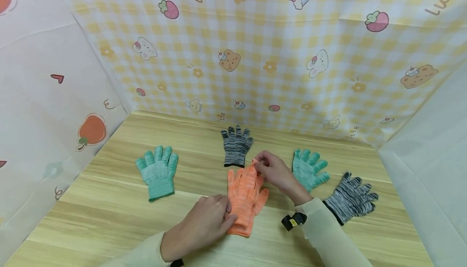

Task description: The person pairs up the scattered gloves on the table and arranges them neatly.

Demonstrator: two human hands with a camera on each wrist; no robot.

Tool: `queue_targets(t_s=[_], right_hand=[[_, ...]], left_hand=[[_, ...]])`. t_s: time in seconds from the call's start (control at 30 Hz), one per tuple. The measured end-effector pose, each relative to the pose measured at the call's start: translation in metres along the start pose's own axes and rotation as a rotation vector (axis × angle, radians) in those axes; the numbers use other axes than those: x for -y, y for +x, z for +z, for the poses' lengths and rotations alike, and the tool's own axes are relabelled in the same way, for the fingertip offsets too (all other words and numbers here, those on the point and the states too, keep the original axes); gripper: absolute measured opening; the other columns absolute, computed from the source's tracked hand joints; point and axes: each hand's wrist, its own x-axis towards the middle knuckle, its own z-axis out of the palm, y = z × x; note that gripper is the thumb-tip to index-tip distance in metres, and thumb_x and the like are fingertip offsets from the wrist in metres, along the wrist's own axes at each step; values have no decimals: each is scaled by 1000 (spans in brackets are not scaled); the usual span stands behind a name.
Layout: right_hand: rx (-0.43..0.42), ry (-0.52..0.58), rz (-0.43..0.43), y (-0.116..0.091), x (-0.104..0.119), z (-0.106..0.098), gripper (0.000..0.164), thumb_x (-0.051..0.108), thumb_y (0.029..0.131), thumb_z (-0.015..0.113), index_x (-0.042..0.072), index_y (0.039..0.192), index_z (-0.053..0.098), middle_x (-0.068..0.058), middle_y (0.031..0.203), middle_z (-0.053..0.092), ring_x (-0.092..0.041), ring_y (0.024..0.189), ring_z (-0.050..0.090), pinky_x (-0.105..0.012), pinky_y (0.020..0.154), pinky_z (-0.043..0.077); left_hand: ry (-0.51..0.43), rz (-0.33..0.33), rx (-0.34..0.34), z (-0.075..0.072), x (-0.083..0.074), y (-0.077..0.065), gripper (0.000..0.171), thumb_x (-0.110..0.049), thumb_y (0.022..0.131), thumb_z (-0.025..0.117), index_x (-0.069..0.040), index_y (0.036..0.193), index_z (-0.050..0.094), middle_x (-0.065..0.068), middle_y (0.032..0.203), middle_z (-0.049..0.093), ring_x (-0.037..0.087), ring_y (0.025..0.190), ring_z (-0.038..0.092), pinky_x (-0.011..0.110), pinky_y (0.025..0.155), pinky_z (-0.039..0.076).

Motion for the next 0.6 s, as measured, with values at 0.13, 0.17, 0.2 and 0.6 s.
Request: queue_targets(t_s=[0.13,0.17,0.2,0.6], right_hand=[[-24,-74,11,-2,-3,0,19,19,103,52,5,115,54,-17,94,58,-28,77,61,-43,68,55],[-31,-94,15,-2,-3,0,18,20,103,52,6,114,55,-17,93,58,-28,75,60,-43,67,55],[-38,-111,21,-2,-4,0,17,19,103,52,7,114,55,-16,92,58,-27,74,59,-42,66,55],[-86,-334,-3,-4,-16,3,14,21,101,55,11,110,59,-5,86,63,-20,69,62,-36,60,51]], left_hand=[[-20,-12,17,4,0,1,28,-35,91,69,-15,74,58,-7,63,44,9,53,50,23,47,41],[-30,-14,18,5,1,2,28,-34,91,69,-16,73,57,-7,62,44,8,52,50,23,46,40],[-38,-15,19,6,1,2,29,-34,91,69,-16,72,56,-8,62,44,8,52,50,23,46,40],[-89,3,36,17,6,3,36,-31,90,70,-20,63,49,-10,58,41,2,51,43,22,46,36]])
